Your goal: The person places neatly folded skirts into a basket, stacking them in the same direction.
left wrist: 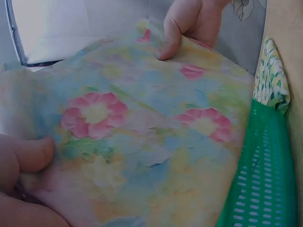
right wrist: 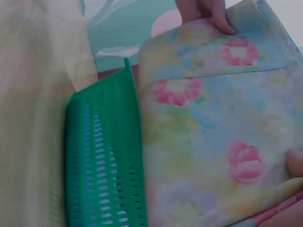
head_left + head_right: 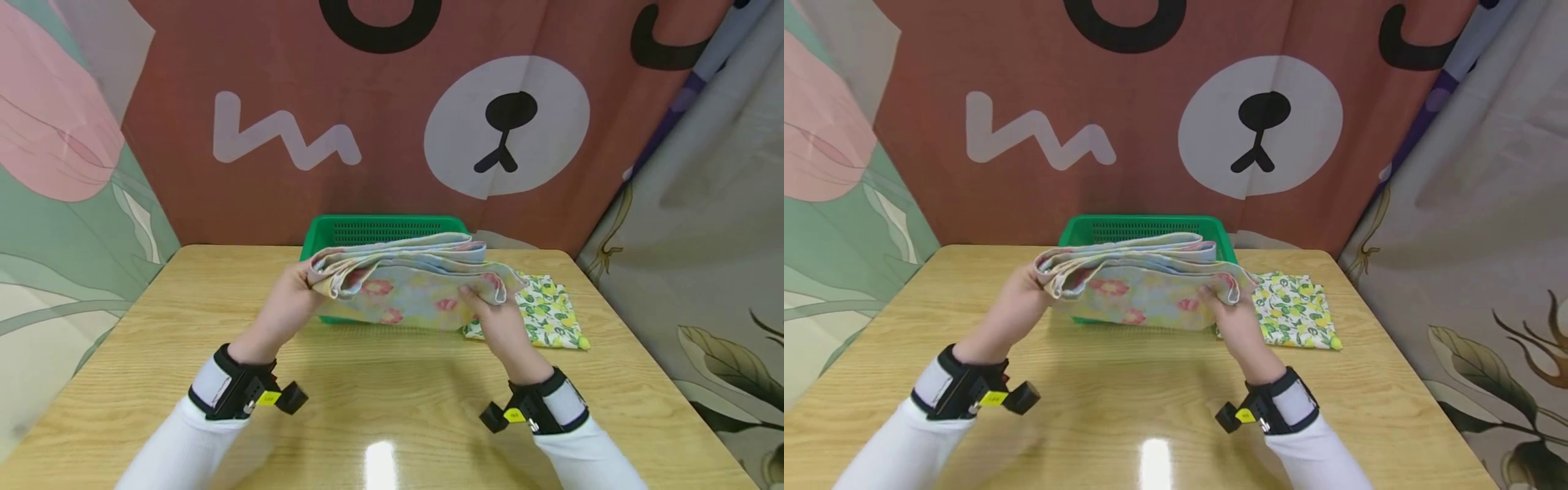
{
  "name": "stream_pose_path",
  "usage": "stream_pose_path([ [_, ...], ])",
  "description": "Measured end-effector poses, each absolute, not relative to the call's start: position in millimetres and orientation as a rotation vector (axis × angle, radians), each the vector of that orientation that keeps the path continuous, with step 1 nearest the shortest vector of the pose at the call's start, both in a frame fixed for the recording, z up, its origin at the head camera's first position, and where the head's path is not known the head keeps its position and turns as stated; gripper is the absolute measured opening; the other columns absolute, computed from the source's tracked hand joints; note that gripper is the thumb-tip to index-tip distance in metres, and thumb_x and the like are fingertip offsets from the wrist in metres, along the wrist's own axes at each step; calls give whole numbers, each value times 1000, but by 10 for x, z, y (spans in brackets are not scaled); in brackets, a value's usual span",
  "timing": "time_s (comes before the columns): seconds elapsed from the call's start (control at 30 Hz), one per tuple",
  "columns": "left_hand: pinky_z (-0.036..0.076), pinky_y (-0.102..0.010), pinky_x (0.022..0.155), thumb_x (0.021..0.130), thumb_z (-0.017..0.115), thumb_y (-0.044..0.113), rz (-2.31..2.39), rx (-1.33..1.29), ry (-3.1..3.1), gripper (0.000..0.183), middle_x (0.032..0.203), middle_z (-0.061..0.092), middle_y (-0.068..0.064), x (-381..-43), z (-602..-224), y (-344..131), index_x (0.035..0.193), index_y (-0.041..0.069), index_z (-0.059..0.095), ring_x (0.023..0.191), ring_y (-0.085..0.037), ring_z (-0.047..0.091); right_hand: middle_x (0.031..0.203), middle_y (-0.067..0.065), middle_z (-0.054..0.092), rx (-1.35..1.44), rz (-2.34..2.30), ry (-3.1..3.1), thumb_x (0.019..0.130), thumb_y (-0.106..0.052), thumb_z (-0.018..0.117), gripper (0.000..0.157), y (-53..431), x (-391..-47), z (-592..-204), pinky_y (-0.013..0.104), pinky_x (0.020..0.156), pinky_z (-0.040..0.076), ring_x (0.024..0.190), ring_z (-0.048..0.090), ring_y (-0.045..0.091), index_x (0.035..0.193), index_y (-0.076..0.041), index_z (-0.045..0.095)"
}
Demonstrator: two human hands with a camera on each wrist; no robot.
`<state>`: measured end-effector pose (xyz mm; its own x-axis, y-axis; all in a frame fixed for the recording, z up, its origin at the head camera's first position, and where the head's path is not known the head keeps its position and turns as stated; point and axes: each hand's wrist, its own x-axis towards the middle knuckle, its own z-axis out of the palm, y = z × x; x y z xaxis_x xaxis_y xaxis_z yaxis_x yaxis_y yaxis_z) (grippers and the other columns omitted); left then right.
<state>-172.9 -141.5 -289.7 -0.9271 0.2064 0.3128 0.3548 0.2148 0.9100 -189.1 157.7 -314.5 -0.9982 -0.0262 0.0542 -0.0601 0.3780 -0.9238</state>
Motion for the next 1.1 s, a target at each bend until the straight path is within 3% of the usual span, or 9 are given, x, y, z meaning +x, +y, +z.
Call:
stream_pose_path([
  [0.1, 46, -12, 88, 93, 58, -5, -1716, -498, -2308, 37, 137, 58, -15, -1843, -2839, -1407, 130, -1, 61, 119, -6, 53, 120, 9, 51, 99, 1697, -2495, 102, -32, 53, 34, 1518, -1997, -3077, 31, 87, 39, 103, 47, 17, 125, -7, 47],
  [0.23, 43, -12, 84, 94, 57, -5, -1613, -454, -2264, 35, 133, 56, -17, -1997, -2844, -1412, 130, -2, 59, 120, -19, 54, 103, -2, 51, 131, 1749, -2338, 101, -27, 56, 19, 1438, -2190, -3068, 29, 84, 35, 93, 43, 12, 106, -9, 53],
  [0.37, 42, -15, 87, 92, 56, -10, -1623, -475, -2298, 44, 140, 53, -17, -2158, -2948, -1447, 135, -1, 56, 126, -25, 51, 94, -10, 51, 142, 1821, -2256, 99, -20, 60, 12, 1388, -2401, -3161, 27, 83, 36, 89, 44, 8, 103, -9, 54],
  [0.5, 41, -33, 104, 93, 54, -8, -1589, -584, -2389, 46, 147, 48, -18, -2325, -3109, -1505, 139, -2, 52, 133, -28, 45, 94, -5, 48, 107, 1830, -2358, 99, -19, 59, 21, 1376, -2571, -3281, 27, 83, 36, 90, 43, 11, 113, -3, 54],
  [0.63, 27, -47, 119, 97, 50, -5, -1633, -660, -2393, 40, 154, 38, -15, -2489, -3255, -1557, 137, -4, 52, 144, -28, 33, 93, 0, 45, 104, 1836, -2461, 99, -22, 57, 29, 1347, -2707, -3368, 29, 84, 35, 93, 43, 16, 118, 0, 52],
  [0.77, 22, -48, 122, 101, 45, 0, -1745, -586, -2388, 46, 158, 28, -15, -2620, -3400, -1585, 147, -2, 38, 146, -29, 28, 83, -6, 52, 160, 1791, -2506, 99, -21, 58, 26, 1326, -2796, -3458, 29, 80, 35, 85, 49, 11, 114, 0, 56],
  [0.93, 24, -49, 121, 105, 41, 10, -1791, -392, -2445, 54, 155, 30, -22, -2703, -3514, -1580, 154, 3, 18, 144, -33, 32, 62, -9, 56, 184, 1722, -2540, 97, -18, 61, 22, 1309, -2867, -3537, 28, 64, 33, 65, 50, 8, 89, 3, 63],
  [1.0, 22, -49, 123, 106, 39, 13, -1770, -341, -2468, 54, 156, 29, -22, -2740, -3509, -1567, 155, 4, 17, 146, -33, 29, 72, 2, 65, 176, 1663, -2566, 97, -18, 62, 22, 1293, -2895, -3524, 28, 65, 35, 73, 56, 13, 95, 4, 65],
  [1.1, 23, -48, 122, 106, 39, 19, -1748, -261, -2496, 54, 157, 31, -18, -2779, -3454, -1537, 156, 8, 20, 145, -30, 31, 75, 5, 65, 205, 1610, -2607, 98, -18, 61, 24, 1271, -2961, -3487, 26, 69, 38, 77, 58, 15, 103, 5, 63],
])
